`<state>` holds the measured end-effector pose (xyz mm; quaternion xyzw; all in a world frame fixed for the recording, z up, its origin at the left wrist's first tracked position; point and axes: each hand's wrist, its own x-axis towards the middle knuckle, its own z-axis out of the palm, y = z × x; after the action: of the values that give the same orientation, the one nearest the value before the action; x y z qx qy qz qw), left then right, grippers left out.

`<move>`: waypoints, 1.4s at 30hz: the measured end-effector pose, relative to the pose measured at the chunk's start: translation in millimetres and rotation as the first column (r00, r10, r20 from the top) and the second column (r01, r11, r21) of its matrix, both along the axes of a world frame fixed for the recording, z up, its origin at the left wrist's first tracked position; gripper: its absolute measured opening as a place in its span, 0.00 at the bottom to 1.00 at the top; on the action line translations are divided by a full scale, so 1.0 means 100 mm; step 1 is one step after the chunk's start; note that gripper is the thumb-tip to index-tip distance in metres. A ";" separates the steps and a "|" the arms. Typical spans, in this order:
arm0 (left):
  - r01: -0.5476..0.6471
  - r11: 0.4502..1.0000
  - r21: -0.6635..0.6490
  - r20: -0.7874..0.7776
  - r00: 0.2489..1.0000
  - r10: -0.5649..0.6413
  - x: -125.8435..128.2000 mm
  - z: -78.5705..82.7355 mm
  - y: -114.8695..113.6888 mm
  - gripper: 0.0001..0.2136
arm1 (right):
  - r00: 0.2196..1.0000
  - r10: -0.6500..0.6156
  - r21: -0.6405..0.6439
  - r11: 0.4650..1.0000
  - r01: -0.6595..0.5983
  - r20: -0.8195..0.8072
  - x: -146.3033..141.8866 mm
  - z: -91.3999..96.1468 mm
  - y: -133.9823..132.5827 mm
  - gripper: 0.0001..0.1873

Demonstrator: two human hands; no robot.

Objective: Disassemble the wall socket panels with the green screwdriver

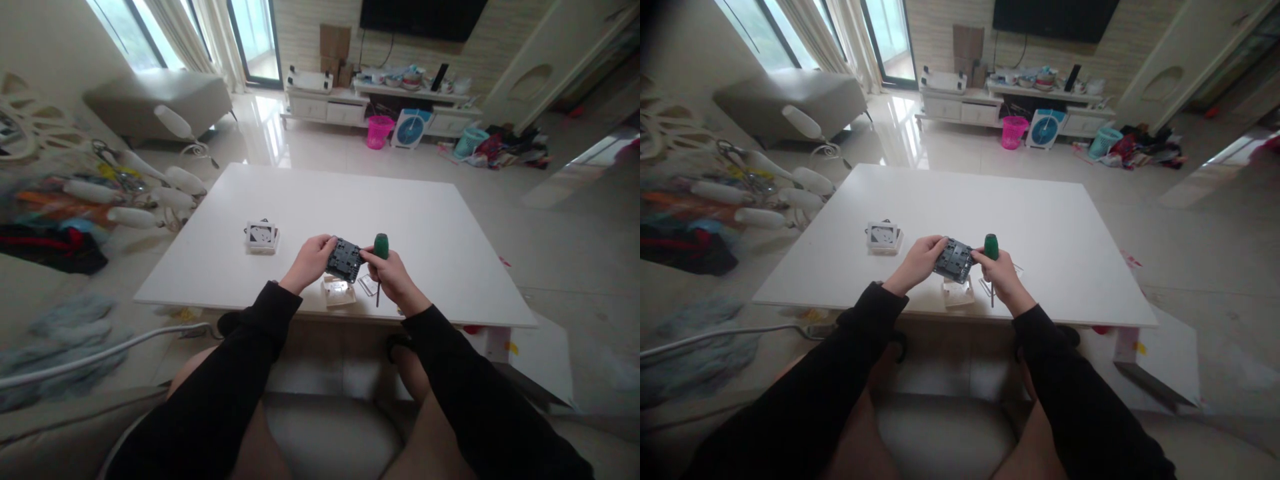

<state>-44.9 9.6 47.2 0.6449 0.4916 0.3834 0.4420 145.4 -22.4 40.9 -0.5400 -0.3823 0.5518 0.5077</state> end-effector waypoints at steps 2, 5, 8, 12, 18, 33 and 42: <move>0.004 1.000 -0.001 0.015 1.000 -0.004 0.00 -0.01 0.00 0.17 | 0.999 0.031 -0.003 1.000 -0.031 -0.018 0.02 0.01 -0.01 0.22; -0.015 0.999 -0.045 0.073 0.997 0.019 0.03 -0.05 -0.02 0.17 | 0.999 0.003 0.009 1.000 -0.002 -0.033 0.09 0.03 0.03 0.20; 0.019 0.985 -0.174 0.070 0.998 -0.007 0.07 -0.07 -0.07 0.15 | 0.988 -0.151 0.050 0.987 0.150 0.030 0.32 0.03 0.13 0.18; 0.100 0.991 -0.087 -0.311 0.943 -0.122 0.08 -0.11 -0.16 0.09 | 0.901 -0.387 0.069 0.922 0.381 0.196 0.85 -0.10 0.28 0.14; 0.299 0.949 -0.102 -0.675 0.680 -0.287 0.07 -0.18 -0.27 0.09 | 0.757 -0.399 -0.032 0.875 0.483 0.517 1.38 -0.45 0.30 0.13; 0.357 0.919 -0.169 -0.758 0.549 -0.352 0.02 -0.18 -0.32 0.12 | 0.751 -0.306 -0.123 0.882 0.456 0.585 1.45 -1.01 0.26 0.15; 0.354 0.915 -0.195 -0.735 0.565 -0.375 -0.02 -0.19 -0.34 0.13 | 0.722 -0.307 -0.090 0.886 0.454 0.620 1.43 -0.97 0.25 0.14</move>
<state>-46.5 -24.2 28.2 0.8266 0.4916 -0.0280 0.2724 287.9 2.2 -56.5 -0.8074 -0.3323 0.2805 0.3988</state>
